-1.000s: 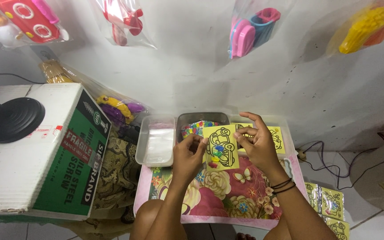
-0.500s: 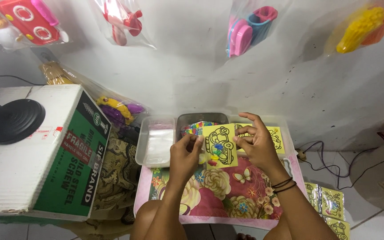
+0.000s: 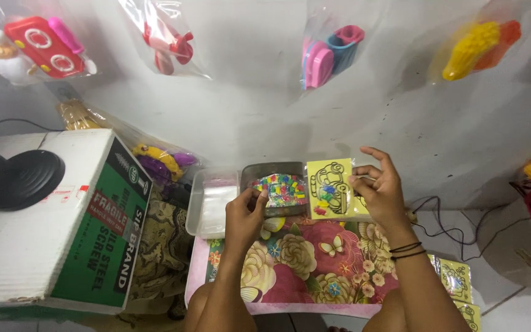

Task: The person assembles small craft kits by placing a yellow card with a vehicle outline into a clear plastic bag, adding colorful beads, and sealing the bag. The person repeats this process for multiple kits, arranging the finished packages on the floor.

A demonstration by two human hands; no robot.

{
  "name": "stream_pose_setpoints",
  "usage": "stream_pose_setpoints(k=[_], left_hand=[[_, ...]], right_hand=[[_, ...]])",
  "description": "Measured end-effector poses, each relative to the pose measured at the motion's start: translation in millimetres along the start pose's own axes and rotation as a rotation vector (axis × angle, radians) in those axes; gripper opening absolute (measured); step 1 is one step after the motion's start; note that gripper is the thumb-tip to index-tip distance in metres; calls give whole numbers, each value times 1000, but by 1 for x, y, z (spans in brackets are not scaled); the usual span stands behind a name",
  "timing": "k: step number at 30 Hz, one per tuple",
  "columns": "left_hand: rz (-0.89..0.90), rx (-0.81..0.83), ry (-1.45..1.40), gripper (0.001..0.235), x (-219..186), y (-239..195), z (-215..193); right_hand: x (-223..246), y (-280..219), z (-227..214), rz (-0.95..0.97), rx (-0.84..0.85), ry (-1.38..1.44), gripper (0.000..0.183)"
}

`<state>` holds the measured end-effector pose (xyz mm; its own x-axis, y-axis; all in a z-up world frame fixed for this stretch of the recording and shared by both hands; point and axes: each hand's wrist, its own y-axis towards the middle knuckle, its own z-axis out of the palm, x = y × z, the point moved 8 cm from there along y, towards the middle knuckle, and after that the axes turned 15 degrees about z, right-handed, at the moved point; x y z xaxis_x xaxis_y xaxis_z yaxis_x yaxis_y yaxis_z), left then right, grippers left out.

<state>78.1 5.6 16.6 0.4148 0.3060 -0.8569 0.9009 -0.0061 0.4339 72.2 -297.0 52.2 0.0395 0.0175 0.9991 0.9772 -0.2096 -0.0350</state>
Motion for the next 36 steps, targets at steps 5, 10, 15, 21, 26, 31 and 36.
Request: stream_pose_setpoints(k=[5,10,15,21,26,31,36], left_hand=[[-2,47,29,28,4,1,3],[-9,84,57,28,-4,0,2],[-29,140,114,27,-11,-3,5],[36,211,180,24,-1,-6,19],[73,290,209,23,10,-9,30],[81,385,349,32,-1,-14,39],[28,364,427,36,-6,-19,40]], right_hand=[[7,-6,-42,-45,-122,64,64],[-1,-25,-97,-75,-270,117,62],[-60,-68,-166,58,-476,178,56],[-178,-167,-245,305,-741,199,50],[-236,-252,-291,432,-921,214,52],[-243,-327,-307,612,-1087,312,41],[-267,-371,-319,650,-1202,368,43]])
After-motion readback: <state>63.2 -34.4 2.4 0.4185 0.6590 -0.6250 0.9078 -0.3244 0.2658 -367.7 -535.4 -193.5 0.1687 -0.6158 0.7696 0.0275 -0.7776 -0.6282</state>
